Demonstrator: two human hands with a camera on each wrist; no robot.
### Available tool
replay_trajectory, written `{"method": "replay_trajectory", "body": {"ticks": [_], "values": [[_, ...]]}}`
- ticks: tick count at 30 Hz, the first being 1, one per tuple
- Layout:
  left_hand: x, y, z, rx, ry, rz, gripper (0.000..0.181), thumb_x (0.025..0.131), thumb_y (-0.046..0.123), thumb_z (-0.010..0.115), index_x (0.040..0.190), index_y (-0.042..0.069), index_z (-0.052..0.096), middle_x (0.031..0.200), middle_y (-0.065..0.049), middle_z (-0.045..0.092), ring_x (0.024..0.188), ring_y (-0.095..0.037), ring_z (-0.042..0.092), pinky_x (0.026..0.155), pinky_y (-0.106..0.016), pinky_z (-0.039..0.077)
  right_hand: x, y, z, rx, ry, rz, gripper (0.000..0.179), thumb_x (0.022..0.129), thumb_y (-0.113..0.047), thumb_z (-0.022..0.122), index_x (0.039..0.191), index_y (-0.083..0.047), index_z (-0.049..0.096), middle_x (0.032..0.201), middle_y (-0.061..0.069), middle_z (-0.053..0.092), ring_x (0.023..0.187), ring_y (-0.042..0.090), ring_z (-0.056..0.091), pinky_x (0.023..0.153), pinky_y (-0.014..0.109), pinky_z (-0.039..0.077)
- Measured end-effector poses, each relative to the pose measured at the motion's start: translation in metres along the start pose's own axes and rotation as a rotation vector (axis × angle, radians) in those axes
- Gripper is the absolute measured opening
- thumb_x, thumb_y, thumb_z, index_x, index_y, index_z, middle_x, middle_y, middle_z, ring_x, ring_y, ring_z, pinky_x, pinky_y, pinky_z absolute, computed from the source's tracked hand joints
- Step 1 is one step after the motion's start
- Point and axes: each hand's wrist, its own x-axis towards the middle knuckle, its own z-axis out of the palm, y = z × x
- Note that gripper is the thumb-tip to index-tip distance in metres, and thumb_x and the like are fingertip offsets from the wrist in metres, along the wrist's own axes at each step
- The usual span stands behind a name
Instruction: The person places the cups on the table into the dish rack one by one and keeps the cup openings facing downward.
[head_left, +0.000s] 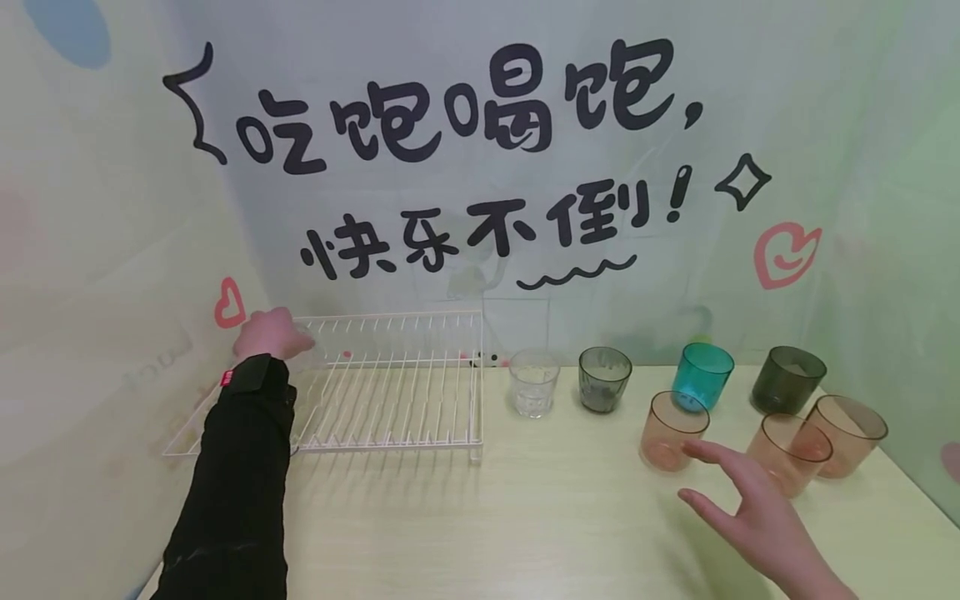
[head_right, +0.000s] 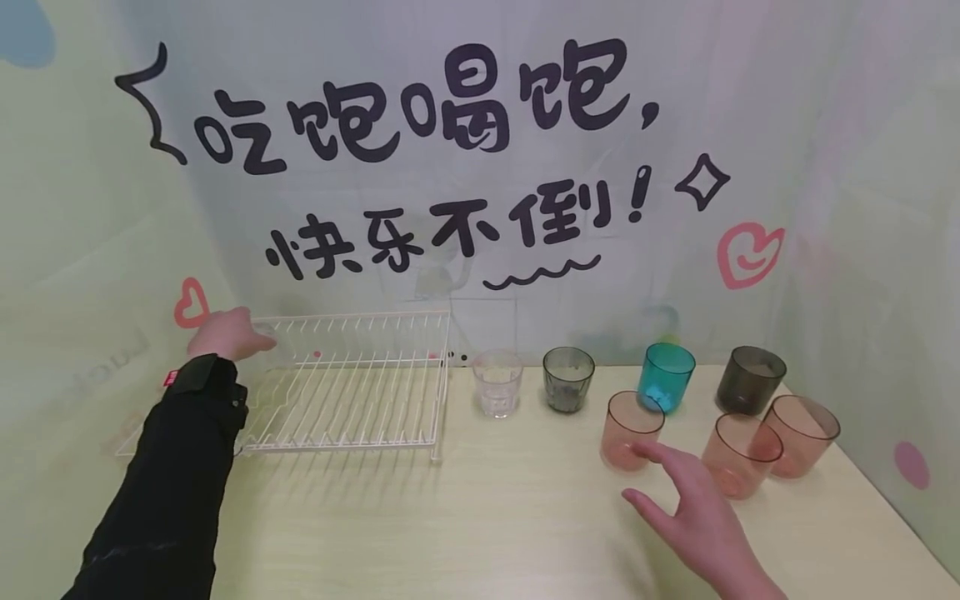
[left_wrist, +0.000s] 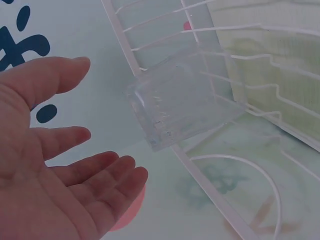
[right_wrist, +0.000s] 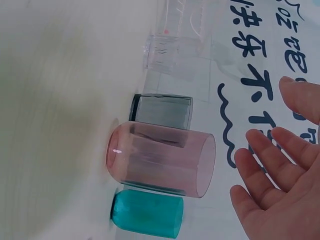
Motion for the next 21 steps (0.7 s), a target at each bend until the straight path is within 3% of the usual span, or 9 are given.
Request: {"method": "replay_trajectory", "body": {"ticks": [11,21], "values": [[-0.009,0.019,-0.005,0.035,0.007,0.087,0.055,0.079,0.035,0.058,0.112,-0.007,0.044,0.104,-0.029,0.048,0.081,-0.041,0.048,0.061,-0.048,0.045,0.005,0.001,-0.005,0.007,0.031,-0.031,0.055,0.07,-0.021,0.075,0.121,-0.016,0.053,0.113,-0.004,0.057,0.102,0.008,0.047,0.087,0.01,0.027],[-0.019,0.037,-0.006,0.04,-0.034,0.151,0.07,0.078,0.042,0.056,0.126,-0.005,0.035,0.118,-0.031,0.042,0.098,-0.044,0.044,0.073,-0.055,0.042,0.008,0.003,-0.007,-0.002,0.035,-0.023,0.057,0.07,-0.022,0.075,0.122,-0.018,0.052,0.115,-0.003,0.056,0.103,0.008,0.046,0.088,0.009,0.025]]}}
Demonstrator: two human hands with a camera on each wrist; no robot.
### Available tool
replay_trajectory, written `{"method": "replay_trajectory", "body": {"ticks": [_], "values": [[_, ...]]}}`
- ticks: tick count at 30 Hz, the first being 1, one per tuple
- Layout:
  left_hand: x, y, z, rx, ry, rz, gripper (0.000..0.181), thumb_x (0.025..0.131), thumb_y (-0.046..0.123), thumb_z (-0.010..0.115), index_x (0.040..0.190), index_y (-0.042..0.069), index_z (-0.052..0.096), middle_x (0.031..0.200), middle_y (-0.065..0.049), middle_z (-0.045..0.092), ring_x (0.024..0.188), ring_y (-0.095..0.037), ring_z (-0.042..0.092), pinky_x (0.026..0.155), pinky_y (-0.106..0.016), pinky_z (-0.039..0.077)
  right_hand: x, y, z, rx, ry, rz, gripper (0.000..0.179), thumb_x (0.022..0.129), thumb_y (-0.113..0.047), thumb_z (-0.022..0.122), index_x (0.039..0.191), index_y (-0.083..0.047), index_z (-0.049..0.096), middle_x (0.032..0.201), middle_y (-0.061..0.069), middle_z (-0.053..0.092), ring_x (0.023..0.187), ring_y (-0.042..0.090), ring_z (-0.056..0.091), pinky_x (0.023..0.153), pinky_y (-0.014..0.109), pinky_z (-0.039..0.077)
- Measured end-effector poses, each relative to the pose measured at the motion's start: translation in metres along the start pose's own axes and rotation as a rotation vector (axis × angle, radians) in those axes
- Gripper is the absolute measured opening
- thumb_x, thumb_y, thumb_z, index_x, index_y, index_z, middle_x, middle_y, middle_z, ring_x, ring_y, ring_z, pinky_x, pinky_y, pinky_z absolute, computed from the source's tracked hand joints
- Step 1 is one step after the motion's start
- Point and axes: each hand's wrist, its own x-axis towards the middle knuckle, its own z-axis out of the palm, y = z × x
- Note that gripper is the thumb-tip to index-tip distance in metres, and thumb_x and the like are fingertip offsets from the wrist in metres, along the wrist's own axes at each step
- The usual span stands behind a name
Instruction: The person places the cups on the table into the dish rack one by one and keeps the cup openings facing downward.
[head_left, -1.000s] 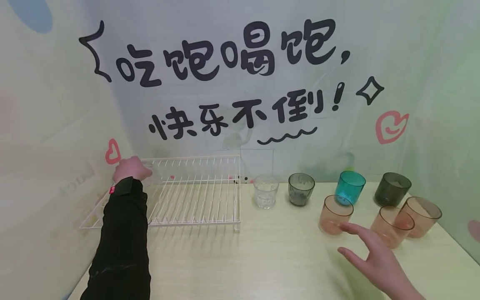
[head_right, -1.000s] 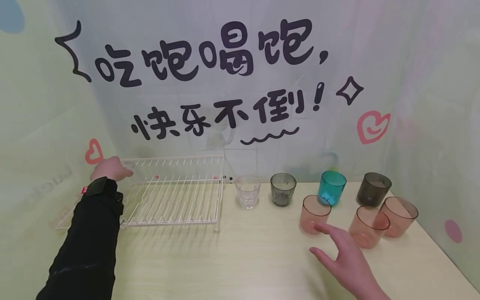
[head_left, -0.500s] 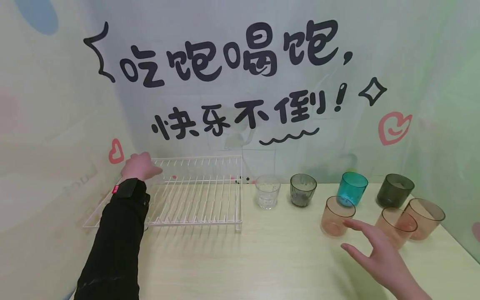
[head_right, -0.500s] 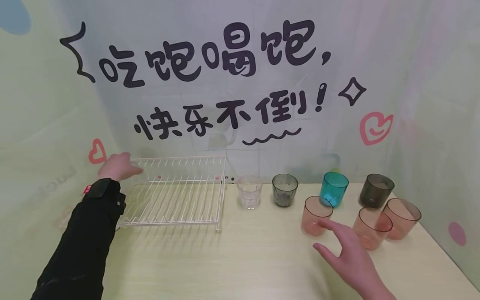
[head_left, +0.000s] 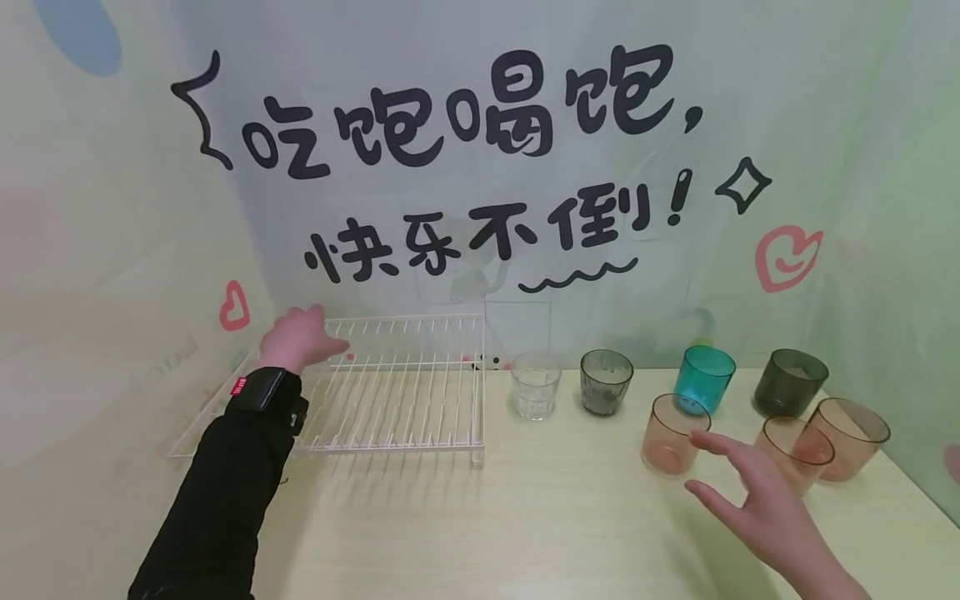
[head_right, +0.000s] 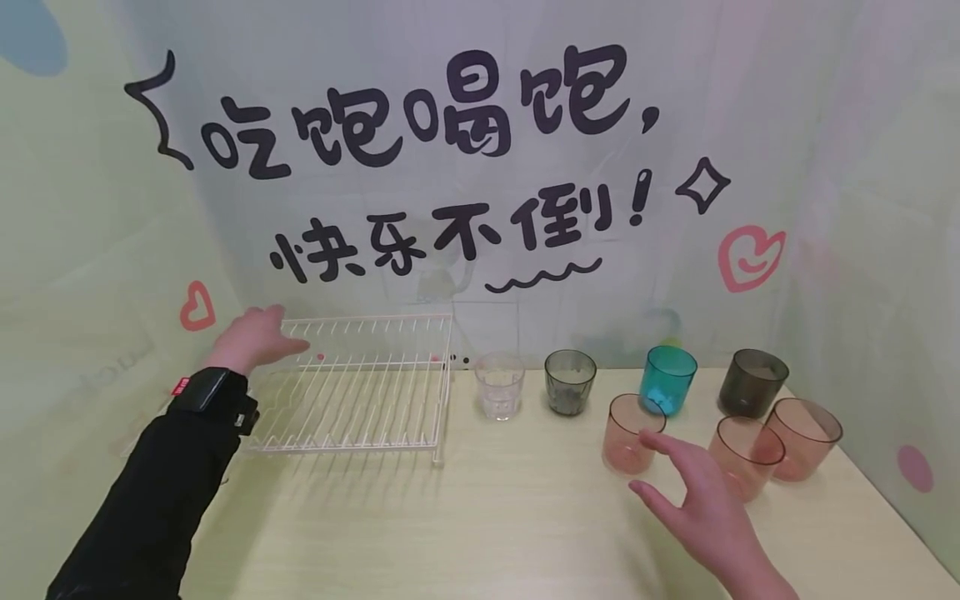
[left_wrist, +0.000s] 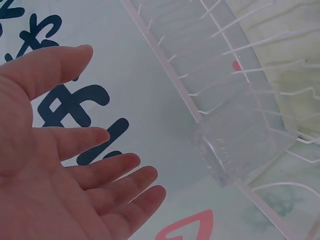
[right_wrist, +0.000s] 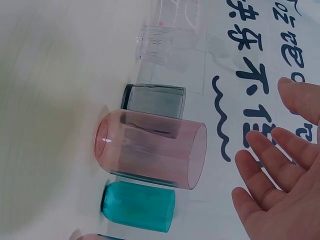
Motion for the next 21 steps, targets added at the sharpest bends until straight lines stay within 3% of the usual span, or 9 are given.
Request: {"method": "replay_trajectory", "body": {"ticks": [10,18,21], "values": [[-0.01,0.014,0.004,-0.013,-0.001,0.085,0.077,0.078,0.043,0.06,0.129,-0.007,0.034,0.126,-0.031,0.04,0.111,-0.047,0.039,0.09,-0.058,0.034,0.007,0.003,-0.005,-0.075,0.026,-0.055,0.058,0.067,-0.022,0.077,0.12,-0.015,0.054,0.113,-0.002,0.058,0.101,0.016,0.049,0.086,0.013,0.029],[-0.02,0.021,0.012,-0.039,0.01,0.12,0.08,0.077,0.044,0.061,0.132,-0.006,0.031,0.13,-0.03,0.037,0.116,-0.045,0.035,0.093,-0.058,0.03,0.012,0.006,-0.005,-0.178,-0.005,-0.091,0.06,0.066,-0.023,0.077,0.119,-0.012,0.054,0.113,0.002,0.057,0.101,0.022,0.051,0.08,0.04,0.042],[-0.024,0.025,0.015,-0.051,0.02,0.149,0.079,0.077,0.043,0.061,0.132,-0.006,0.032,0.128,-0.029,0.038,0.114,-0.044,0.038,0.092,-0.056,0.033,0.013,0.009,-0.003,-0.197,-0.004,-0.103,0.061,0.064,-0.023,0.077,0.119,-0.011,0.054,0.113,0.003,0.057,0.101,0.024,0.051,0.08,0.042,0.042]]}}
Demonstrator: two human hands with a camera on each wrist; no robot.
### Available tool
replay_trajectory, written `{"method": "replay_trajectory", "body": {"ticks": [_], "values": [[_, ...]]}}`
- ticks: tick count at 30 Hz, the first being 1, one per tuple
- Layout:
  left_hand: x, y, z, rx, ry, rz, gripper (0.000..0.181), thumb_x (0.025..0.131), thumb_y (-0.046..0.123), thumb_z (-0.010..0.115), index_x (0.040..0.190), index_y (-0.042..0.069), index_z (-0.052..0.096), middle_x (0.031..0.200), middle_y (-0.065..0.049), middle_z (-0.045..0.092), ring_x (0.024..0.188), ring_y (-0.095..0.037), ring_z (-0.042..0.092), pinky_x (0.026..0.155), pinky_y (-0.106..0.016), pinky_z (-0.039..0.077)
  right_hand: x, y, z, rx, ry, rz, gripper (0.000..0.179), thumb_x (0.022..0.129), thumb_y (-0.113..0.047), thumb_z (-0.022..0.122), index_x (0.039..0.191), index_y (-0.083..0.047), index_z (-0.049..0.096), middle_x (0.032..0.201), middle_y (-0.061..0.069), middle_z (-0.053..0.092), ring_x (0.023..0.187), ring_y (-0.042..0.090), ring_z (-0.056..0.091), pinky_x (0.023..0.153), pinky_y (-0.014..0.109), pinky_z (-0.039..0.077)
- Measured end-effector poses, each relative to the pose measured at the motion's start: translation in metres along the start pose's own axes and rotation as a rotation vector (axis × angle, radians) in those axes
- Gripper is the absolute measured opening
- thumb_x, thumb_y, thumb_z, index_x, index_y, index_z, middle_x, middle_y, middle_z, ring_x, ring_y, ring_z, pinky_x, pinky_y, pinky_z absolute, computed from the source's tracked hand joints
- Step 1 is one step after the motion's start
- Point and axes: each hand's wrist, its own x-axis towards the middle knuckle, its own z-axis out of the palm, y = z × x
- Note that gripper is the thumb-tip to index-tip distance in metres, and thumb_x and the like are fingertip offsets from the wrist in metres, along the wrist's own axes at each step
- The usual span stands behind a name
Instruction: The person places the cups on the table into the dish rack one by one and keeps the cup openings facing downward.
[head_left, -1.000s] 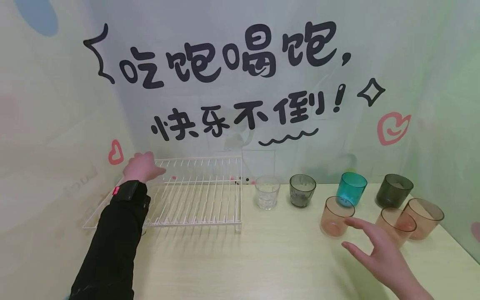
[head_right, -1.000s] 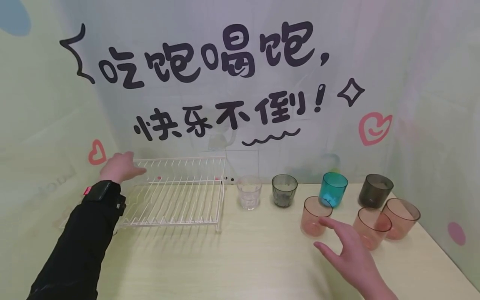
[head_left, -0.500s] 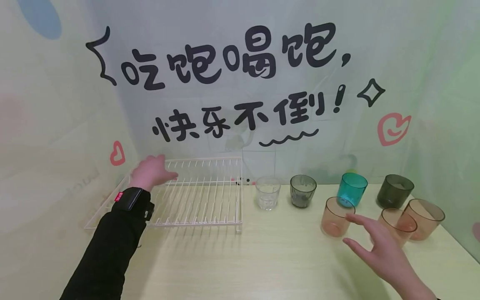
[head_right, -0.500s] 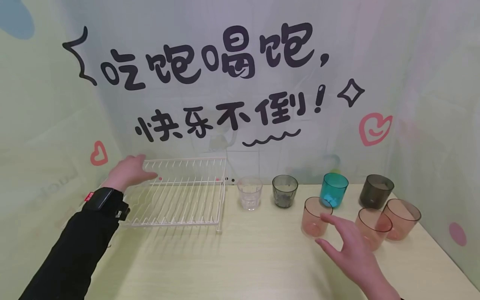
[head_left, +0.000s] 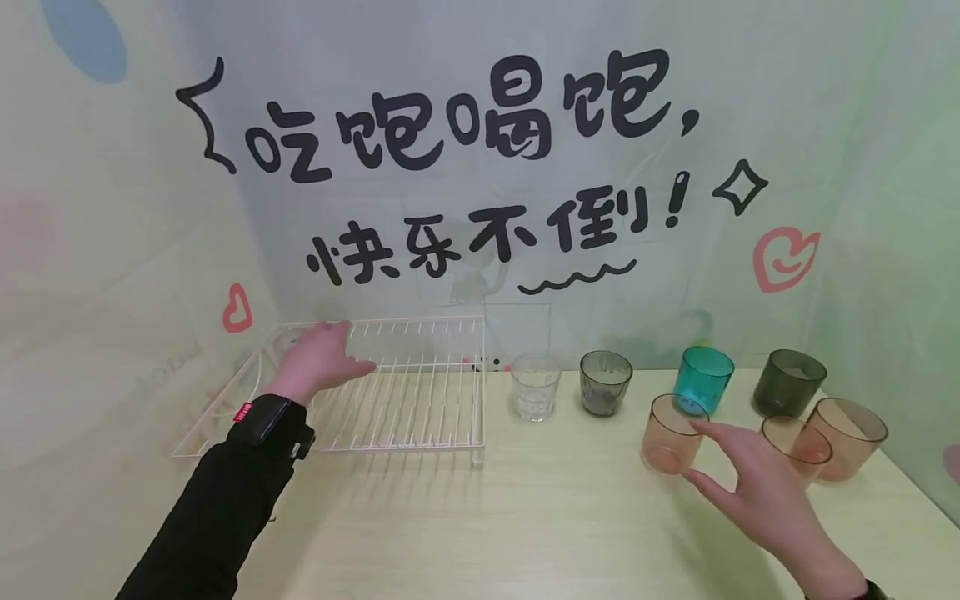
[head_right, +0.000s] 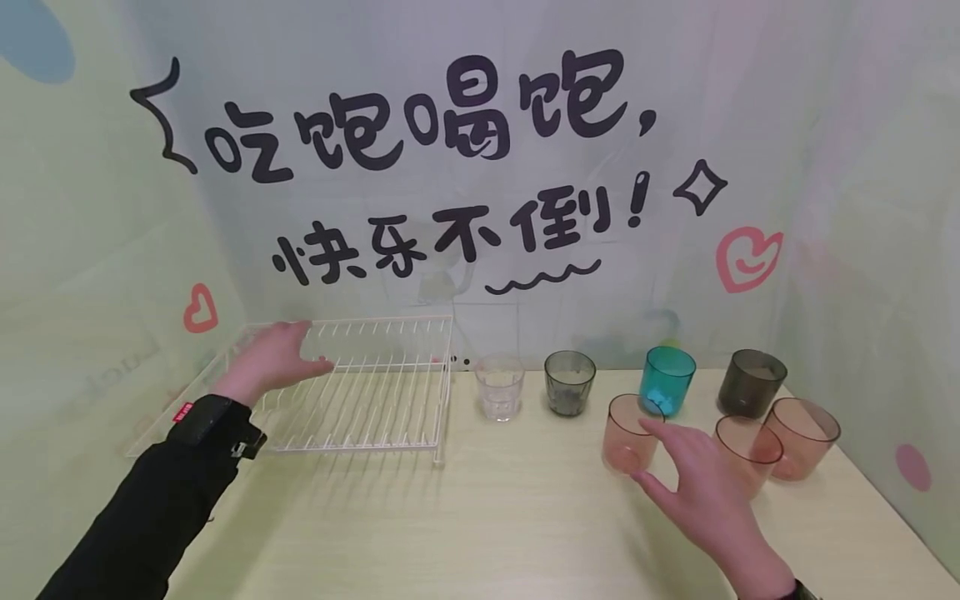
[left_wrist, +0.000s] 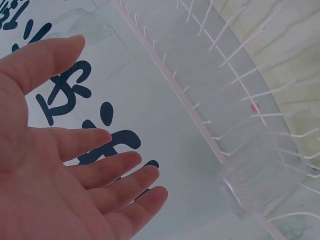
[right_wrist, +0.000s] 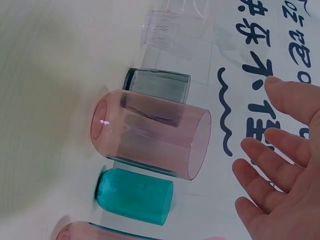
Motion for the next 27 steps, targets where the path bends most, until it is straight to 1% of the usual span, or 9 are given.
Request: {"method": "replay_trajectory", "body": {"ticks": [3,6,9,12,16,22,27], "values": [[-0.004,0.004,0.004,-0.013,0.008,0.023,0.079,0.077,0.043,0.062,0.133,-0.003,0.032,0.126,-0.027,0.04,0.11,-0.041,0.042,0.091,-0.054,0.035,0.002,0.003,0.002,-0.016,0.003,-0.016,0.062,0.063,-0.023,0.077,0.119,-0.011,0.054,0.112,0.004,0.058,0.099,0.024,0.051,0.079,0.043,0.042],[-0.008,0.008,0.006,-0.014,0.014,0.038,0.079,0.076,0.043,0.063,0.133,-0.003,0.032,0.126,-0.026,0.041,0.113,-0.04,0.04,0.092,-0.054,0.034,0.003,0.005,0.004,-0.031,0.009,-0.041,0.063,0.062,-0.022,0.077,0.119,-0.011,0.054,0.11,0.005,0.058,0.097,0.026,0.052,0.077,0.043,0.043],[-0.012,0.012,0.007,-0.005,0.013,0.048,0.081,0.076,0.043,0.063,0.133,-0.004,0.032,0.128,-0.027,0.04,0.118,-0.043,0.035,0.094,-0.055,0.032,0.005,0.005,0.005,-0.038,0.019,-0.065,0.064,0.061,-0.021,0.077,0.119,-0.01,0.054,0.109,0.006,0.059,0.096,0.027,0.053,0.077,0.044,0.043],[-0.015,0.016,0.008,0.005,0.005,0.063,0.082,0.076,0.045,0.063,0.134,-0.004,0.031,0.13,-0.027,0.039,0.119,-0.044,0.034,0.094,-0.055,0.032,0.007,0.006,0.006,-0.039,0.022,-0.078,0.065,0.061,-0.021,0.077,0.12,-0.01,0.053,0.11,0.007,0.058,0.097,0.027,0.052,0.078,0.043,0.042],[-0.019,0.021,0.011,0.015,0.004,0.081,0.084,0.075,0.048,0.064,0.134,-0.002,0.031,0.13,-0.026,0.039,0.119,-0.044,0.035,0.093,-0.055,0.033,0.009,0.006,0.009,-0.04,0.011,-0.075,0.064,0.064,-0.022,0.076,0.122,-0.01,0.052,0.112,0.007,0.057,0.1,0.028,0.051,0.081,0.043,0.041],[-0.026,0.031,0.015,-0.008,0.013,0.087,0.087,0.074,0.047,0.066,0.136,-0.002,0.03,0.132,-0.025,0.038,0.121,-0.042,0.034,0.096,-0.054,0.031,0.013,0.008,0.013,-0.044,-0.011,-0.052,0.063,0.067,-0.026,0.075,0.123,-0.011,0.051,0.115,0.008,0.056,0.102,0.029,0.05,0.084,0.044,0.04],[-0.03,0.038,0.019,-0.018,0.019,0.119,0.089,0.073,0.049,0.066,0.136,-0.002,0.029,0.133,-0.024,0.037,0.121,-0.04,0.034,0.096,-0.052,0.032,0.014,0.01,0.015,-0.041,-0.033,-0.034,0.062,0.07,-0.032,0.073,0.124,-0.012,0.05,0.116,0.009,0.056,0.102,0.03,0.05,0.084,0.046,0.04]]}}
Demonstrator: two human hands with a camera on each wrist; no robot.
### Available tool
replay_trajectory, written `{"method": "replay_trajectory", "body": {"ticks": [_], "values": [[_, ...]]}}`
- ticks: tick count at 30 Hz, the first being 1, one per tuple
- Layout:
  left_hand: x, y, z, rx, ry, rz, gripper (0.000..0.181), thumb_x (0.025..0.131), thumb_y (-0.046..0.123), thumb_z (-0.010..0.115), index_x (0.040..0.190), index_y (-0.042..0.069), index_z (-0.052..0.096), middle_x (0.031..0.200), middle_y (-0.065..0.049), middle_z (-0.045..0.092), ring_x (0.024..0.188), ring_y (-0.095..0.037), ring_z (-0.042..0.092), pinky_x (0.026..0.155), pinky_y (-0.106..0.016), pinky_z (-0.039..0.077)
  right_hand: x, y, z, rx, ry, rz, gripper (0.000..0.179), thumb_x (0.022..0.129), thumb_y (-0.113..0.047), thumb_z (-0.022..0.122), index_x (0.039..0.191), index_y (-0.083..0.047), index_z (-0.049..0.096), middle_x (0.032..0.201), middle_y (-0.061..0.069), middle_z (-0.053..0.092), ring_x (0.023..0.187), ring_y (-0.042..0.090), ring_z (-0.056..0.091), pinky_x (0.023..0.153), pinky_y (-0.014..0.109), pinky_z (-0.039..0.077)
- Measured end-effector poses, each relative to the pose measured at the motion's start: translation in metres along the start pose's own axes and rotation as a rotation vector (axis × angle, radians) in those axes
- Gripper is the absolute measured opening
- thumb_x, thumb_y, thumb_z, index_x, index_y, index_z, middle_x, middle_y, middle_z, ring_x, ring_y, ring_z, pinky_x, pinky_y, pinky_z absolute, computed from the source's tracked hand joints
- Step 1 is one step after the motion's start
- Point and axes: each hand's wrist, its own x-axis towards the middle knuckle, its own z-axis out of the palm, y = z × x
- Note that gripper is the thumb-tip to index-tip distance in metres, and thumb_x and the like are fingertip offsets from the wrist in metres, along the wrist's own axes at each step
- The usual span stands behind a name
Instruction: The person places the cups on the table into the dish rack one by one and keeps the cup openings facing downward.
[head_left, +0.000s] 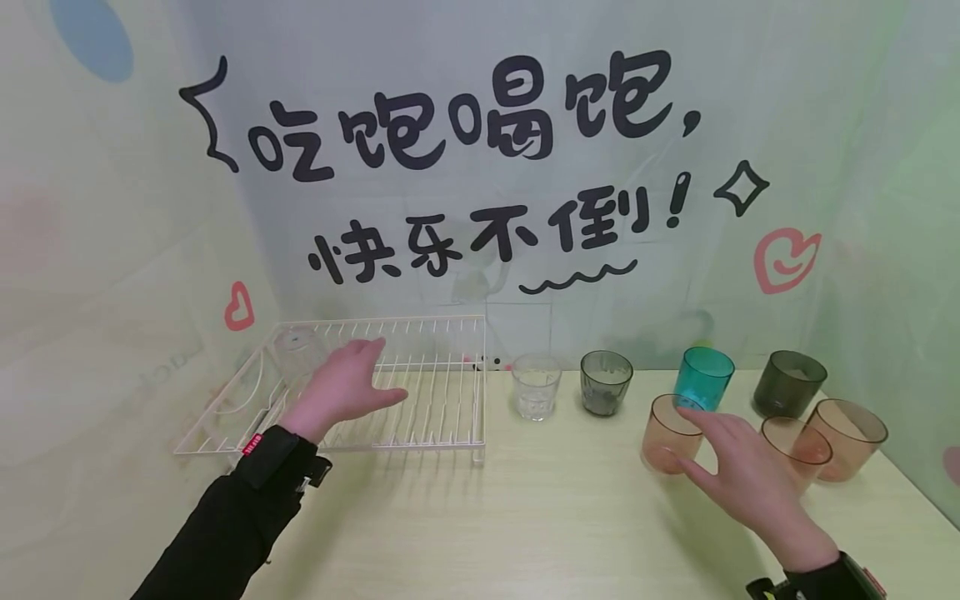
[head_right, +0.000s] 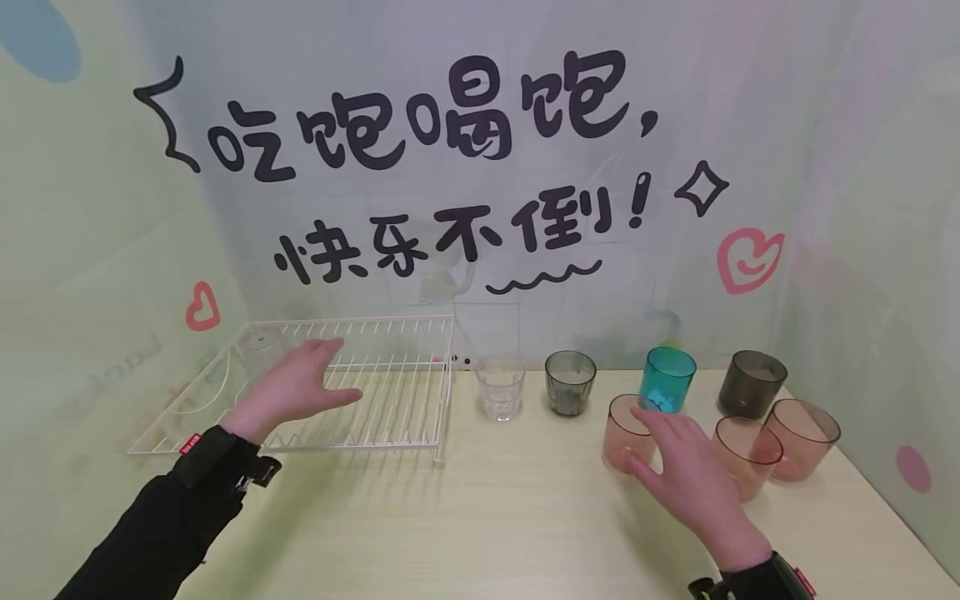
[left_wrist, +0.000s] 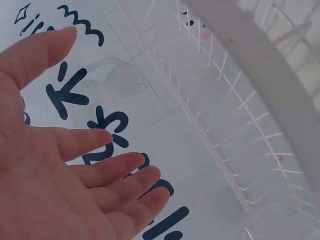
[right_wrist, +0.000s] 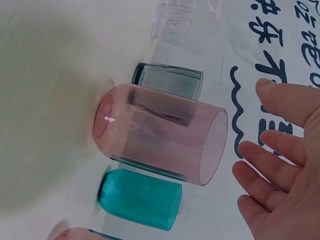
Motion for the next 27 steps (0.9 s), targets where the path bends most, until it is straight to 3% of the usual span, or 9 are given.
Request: {"method": "replay_trajectory", "body": {"ticks": [15,27], "values": [[-0.006,0.024,0.015,-0.04,0.021,0.062,0.092,0.071,0.053,0.066,0.136,0.001,0.03,0.133,-0.022,0.038,0.122,-0.038,0.035,0.098,-0.05,0.031,0.004,0.005,0.006,-0.015,-0.019,0.015,0.062,0.07,-0.032,0.073,0.123,-0.009,0.05,0.119,0.011,0.054,0.106,0.034,0.047,0.087,0.047,0.038],[-0.009,0.043,0.029,-0.05,0.046,0.094,0.093,0.069,0.054,0.067,0.137,0.003,0.03,0.133,-0.019,0.039,0.121,-0.035,0.038,0.097,-0.046,0.034,0.003,0.008,0.009,-0.014,-0.035,0.027,0.062,0.075,-0.042,0.067,0.124,-0.009,0.049,0.119,0.012,0.054,0.107,0.033,0.046,0.087,0.047,0.038]]}}
